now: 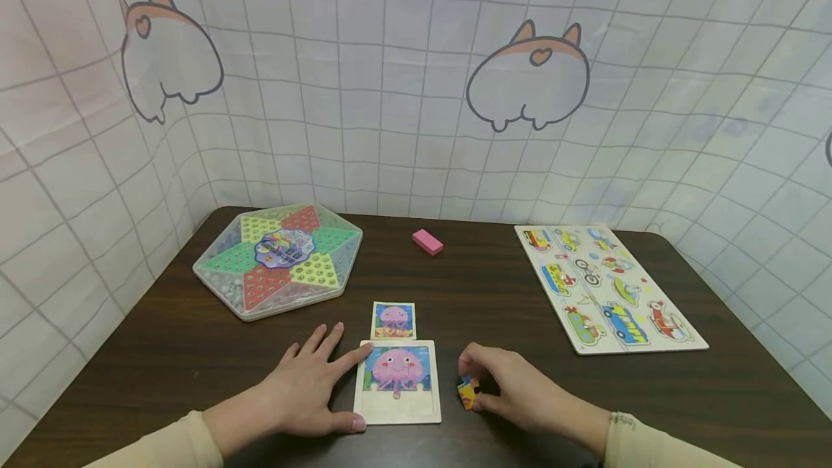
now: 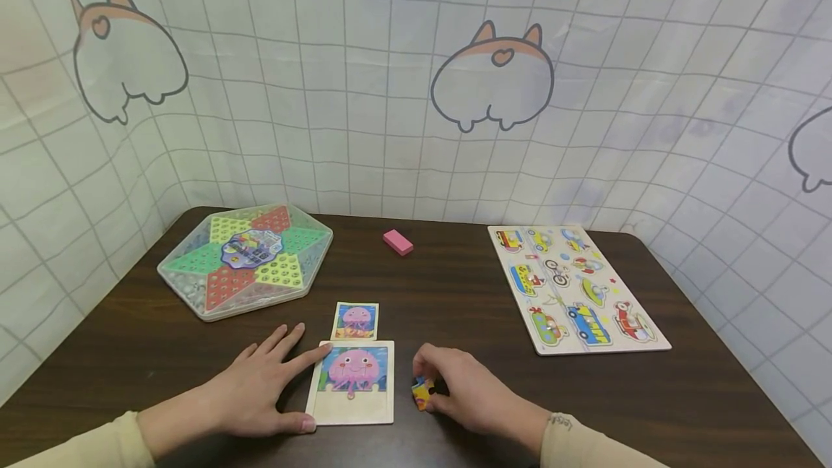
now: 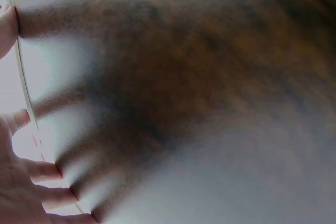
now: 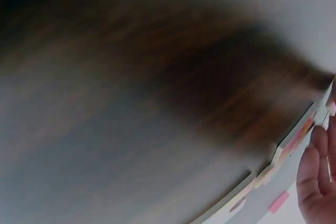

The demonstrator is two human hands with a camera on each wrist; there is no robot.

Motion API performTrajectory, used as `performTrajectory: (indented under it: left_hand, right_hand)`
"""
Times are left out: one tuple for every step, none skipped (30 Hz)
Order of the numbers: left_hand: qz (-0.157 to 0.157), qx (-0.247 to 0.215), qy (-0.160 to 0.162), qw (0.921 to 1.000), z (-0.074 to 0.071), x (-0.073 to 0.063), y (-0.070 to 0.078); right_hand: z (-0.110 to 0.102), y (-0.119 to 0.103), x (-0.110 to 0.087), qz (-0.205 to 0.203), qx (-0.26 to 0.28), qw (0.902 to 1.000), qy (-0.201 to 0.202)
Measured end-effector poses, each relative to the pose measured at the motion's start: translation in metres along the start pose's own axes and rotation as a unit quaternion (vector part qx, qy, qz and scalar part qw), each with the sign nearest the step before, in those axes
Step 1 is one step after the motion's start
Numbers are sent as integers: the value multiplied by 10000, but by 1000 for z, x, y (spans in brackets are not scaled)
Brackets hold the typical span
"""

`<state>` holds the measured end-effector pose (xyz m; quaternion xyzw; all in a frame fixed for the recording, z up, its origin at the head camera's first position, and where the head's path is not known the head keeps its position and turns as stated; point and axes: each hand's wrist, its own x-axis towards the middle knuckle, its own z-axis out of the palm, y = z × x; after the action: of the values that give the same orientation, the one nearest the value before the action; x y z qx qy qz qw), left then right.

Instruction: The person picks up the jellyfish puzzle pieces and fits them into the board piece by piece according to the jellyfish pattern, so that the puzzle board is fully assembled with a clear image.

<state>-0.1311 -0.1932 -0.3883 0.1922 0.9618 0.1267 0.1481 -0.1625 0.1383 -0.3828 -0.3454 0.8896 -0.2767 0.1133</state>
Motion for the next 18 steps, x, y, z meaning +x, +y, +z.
performTrajectory:
  left_hand:
    - [-2,2,0,10000,0,0,0]
    - [0,1,1,10000,0,0,0]
    - [-6,0,5,10000,0,0,0]
    - [-5,-4,11,10000,0,0,0]
    - [0,-4,19,10000,0,0,0]
    - [4,0,30,10000,0,0,0]
    - [10,0,40,10000,0,0,0]
    - [2,-3,47,10000,1,0,0]
    - [3,-5,54,10000,1,0,0]
    - [15,2,59,10000,1,0,0]
    - [13,9,57,10000,0,0,0]
    - [-3,11,53,10000,0,0,0]
    - [-10,23,56,10000,1,0,0]
    - [-18,32,57,10000,1,0,0]
    - [-17,44,59,10000,1,0,0]
    - [-30,44,59,10000,1,0,-1]
    - [-42,41,59,10000,1,0,-1]
    - [-42,40,63,10000,2,0,-1]
  right_hand:
    - [0,-1,1,4,113,9999,-41]
    - [1,-1,2,22,254,9996,-84]
    - [1,-1,3,48,400,9991,-128]
    - [1,-1,4,85,540,9984,-169]
    - [2,-1,5,99,670,9975,-196]
    - [2,-2,5,116,795,9966,-207]
    - [2,-2,6,140,902,9956,-212]
    - [2,-3,6,169,992,9947,-203]
    - [1,-4,6,173,1071,9939,-179]
    - [1,-4,7,193,1143,9931,-150]
    - [0,-5,7,232,1204,9924,-121]
    - [0,-6,8,280,1289,9912,-103]
    - [-1,-7,10,331,1371,9900,-87]
    - [-1,-8,11,375,1442,9888,-70]
    - [-2,-9,13,431,1521,9874,-67]
    - [-2,-10,15,502,1565,9864,-56]
    - [-1,-12,17,557,1607,9854,-43]
    - [0,-14,19,594,1664,9843,-21]
